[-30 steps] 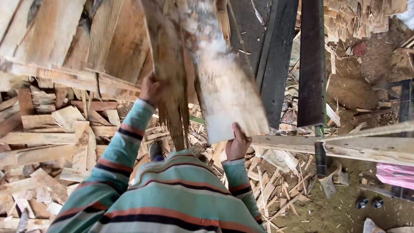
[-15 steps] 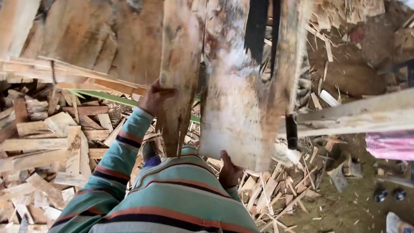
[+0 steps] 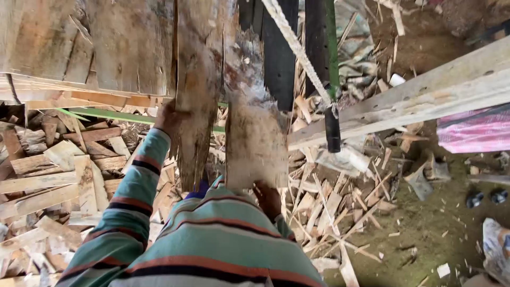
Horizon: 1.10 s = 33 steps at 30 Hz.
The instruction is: Manually cutting and sorting wood shingles using a lever-actuated cutter.
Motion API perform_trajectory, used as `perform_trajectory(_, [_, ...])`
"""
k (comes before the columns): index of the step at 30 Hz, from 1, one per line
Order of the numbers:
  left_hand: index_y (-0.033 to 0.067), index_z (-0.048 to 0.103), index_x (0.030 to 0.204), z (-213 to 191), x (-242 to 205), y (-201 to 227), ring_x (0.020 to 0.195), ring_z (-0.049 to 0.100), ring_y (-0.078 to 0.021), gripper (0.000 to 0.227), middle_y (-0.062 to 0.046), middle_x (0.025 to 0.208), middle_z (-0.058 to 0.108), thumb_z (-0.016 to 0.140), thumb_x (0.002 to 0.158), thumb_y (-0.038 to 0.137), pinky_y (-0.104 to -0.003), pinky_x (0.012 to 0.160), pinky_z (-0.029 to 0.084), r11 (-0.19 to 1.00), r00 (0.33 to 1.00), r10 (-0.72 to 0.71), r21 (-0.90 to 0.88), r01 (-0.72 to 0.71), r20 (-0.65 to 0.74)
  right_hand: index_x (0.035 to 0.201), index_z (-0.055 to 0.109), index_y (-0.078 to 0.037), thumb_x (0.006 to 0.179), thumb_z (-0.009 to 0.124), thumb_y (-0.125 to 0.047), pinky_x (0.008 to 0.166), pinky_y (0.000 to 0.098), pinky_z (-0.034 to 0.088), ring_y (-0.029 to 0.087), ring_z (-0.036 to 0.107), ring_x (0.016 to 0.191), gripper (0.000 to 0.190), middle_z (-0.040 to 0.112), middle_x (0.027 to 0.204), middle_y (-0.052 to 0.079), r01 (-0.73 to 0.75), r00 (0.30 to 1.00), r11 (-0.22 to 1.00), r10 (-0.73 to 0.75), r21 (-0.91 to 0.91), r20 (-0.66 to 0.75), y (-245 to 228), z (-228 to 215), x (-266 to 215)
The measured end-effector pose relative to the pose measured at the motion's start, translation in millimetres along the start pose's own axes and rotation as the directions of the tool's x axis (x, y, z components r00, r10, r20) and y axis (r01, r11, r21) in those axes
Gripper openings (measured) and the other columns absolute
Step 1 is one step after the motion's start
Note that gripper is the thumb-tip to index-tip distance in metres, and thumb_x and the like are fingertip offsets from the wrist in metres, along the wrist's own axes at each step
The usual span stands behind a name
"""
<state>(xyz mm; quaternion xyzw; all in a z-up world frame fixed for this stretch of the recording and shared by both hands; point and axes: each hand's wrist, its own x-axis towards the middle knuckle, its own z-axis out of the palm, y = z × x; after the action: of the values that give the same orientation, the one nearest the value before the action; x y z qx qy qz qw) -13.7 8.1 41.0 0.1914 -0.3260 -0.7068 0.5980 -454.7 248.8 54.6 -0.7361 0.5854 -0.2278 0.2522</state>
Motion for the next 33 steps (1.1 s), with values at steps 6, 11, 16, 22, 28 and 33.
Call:
perform_trajectory(6, [-0.0040, 0.045, 0.151, 105, 21, 31, 0.127, 0.061, -0.0252, 0.080, -0.014, 0.143, 0.062, 0.083, 0.082, 0.011, -0.040, 0.105, 0.053, 0.640, 0.979, 0.031, 0.756, 0.137, -0.203, 0.111, 0.073, -0.007, 0.099, 0.070, -0.019, 0.091, 0.0379, 0.059, 0.021, 0.072, 0.094, 0.017, 0.075, 0.104, 0.006, -0.359, 0.896, 0.508, 0.423, 0.783, 0.136, 12, 17, 24])
perform_trajectory(11, [-0.0029, 0.050, 0.146, 162, 29, 68, 0.121, 0.063, -0.0281, 0.059, -0.009, 0.141, 0.067, 0.070, 0.093, 0.009, -0.042, 0.104, 0.053, 0.905, 0.947, -0.305, -0.342, 0.254, -0.103, 0.100, 0.065, -0.008, 0.106, 0.066, -0.017, 0.092, 0.0346, 0.051, 0.017, 0.060, 0.083, 0.011, 0.060, 0.083, 0.002, -0.289, 0.797, -0.528, 0.329, 0.799, 0.506, 7, 34, 20])
perform_trajectory(16, [0.0001, 0.053, 0.148, 232, 64, 137, 0.123, 0.058, -0.0128, 0.056, -0.004, 0.139, 0.065, 0.072, 0.095, 0.000, -0.032, 0.109, 0.048, 0.854, 0.962, -0.130, 0.520, -0.014, 0.239, 0.097, 0.069, -0.010, 0.101, 0.064, -0.021, 0.090, 0.0385, 0.052, 0.020, 0.065, 0.088, 0.012, 0.067, 0.082, 0.002, -0.259, 0.800, -0.598, 0.307, 0.758, 0.515, -25, 28, 48])
perform_trajectory(22, [0.0020, 0.062, 0.140, 193, 69, 152, 0.115, 0.063, -0.0152, 0.051, -0.005, 0.129, 0.069, 0.077, 0.092, 0.001, -0.031, 0.100, 0.051, 0.870, 0.991, -0.099, 0.492, 0.040, 0.093, 0.096, 0.071, -0.012, 0.098, 0.062, -0.021, 0.088, 0.0439, 0.052, 0.023, 0.067, 0.089, 0.013, 0.073, 0.086, 0.005, -0.293, 0.806, -0.556, 0.294, 0.778, 0.513, -47, 7, 71])
perform_trajectory(28, [0.0040, 0.064, 0.132, 90, 3, 147, 0.114, 0.069, -0.0207, 0.051, -0.007, 0.125, 0.072, 0.075, 0.083, -0.003, -0.034, 0.105, 0.057, 0.905, 0.966, 0.010, 0.413, 0.101, -0.259, 0.099, 0.071, -0.007, 0.102, 0.064, -0.017, 0.087, 0.0389, 0.054, 0.021, 0.066, 0.086, 0.013, 0.068, 0.084, 0.005, -0.354, 0.793, -0.349, 0.379, 0.867, 0.477, -51, 5, 82])
perform_trajectory(33, [0.0057, 0.062, 0.133, 51, -57, 118, 0.108, 0.070, -0.0187, 0.053, -0.003, 0.122, 0.073, 0.063, 0.081, -0.006, -0.034, 0.096, 0.058, 0.934, 0.878, 0.094, 0.348, 0.086, -0.468, 0.094, 0.068, -0.004, 0.099, 0.061, -0.013, 0.084, 0.0346, 0.053, 0.021, 0.064, 0.080, 0.013, 0.066, 0.082, 0.006, -0.579, 0.554, -0.361, 0.484, 0.731, 0.678, -64, 8, 82])
